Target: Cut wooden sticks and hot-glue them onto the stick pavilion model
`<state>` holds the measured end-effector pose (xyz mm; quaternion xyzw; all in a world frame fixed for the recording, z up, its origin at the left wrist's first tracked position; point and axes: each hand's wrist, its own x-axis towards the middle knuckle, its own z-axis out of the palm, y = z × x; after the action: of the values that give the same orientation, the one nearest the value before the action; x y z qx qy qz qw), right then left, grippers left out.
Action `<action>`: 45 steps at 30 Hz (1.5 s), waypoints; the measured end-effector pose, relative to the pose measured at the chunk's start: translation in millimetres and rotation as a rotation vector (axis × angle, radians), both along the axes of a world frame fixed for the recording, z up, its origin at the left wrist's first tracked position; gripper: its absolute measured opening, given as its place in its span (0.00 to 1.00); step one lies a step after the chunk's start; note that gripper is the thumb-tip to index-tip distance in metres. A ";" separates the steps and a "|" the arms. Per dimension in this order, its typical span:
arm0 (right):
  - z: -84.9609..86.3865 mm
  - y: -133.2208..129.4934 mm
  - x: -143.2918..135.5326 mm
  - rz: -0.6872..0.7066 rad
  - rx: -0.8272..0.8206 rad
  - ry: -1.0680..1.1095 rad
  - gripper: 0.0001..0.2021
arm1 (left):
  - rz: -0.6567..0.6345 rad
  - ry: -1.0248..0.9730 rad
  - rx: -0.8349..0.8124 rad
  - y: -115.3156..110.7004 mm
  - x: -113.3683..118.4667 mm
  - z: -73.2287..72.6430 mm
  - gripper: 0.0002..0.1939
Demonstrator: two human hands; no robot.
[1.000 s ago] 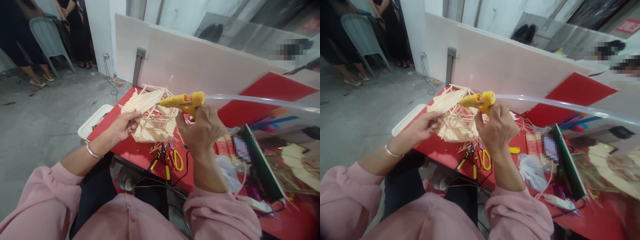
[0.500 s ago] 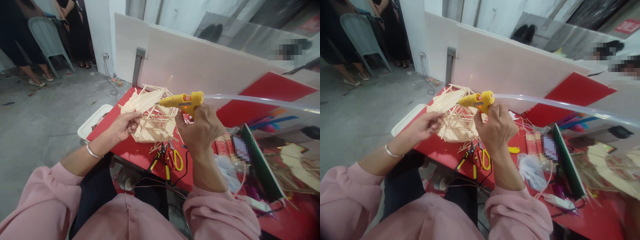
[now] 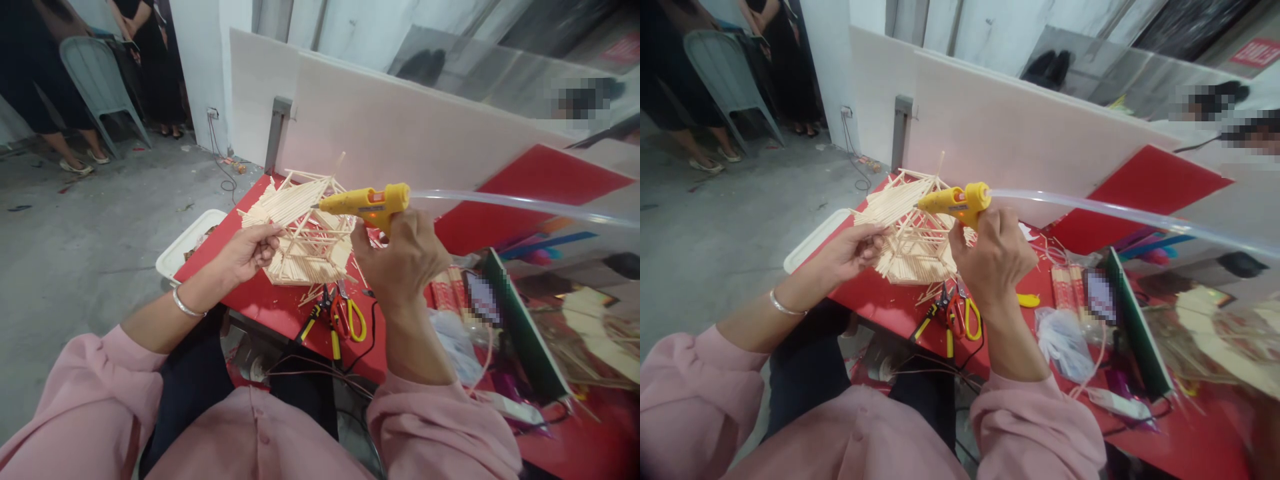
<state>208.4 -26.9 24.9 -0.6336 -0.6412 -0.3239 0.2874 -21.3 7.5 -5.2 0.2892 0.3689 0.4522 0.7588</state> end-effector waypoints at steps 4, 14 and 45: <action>3.5 -5.1 -0.6 -0.021 -0.044 0.039 0.20 | 0.046 -0.007 0.013 -5.2 -2.8 -1.6 0.04; -4.4 -103.1 58.3 -0.312 -0.278 0.086 0.17 | 0.384 0.099 0.223 -68.3 -6.6 1.4 0.04; -117.2 -164.7 101.0 0.274 -0.687 0.259 0.17 | -0.331 1.812 0.784 -62.4 110.0 -119.5 0.16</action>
<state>309.5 -191.6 -92.3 -0.6370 -0.7494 0.0338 0.1775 88.7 -54.9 -124.7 0.8023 0.5879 0.0393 0.0958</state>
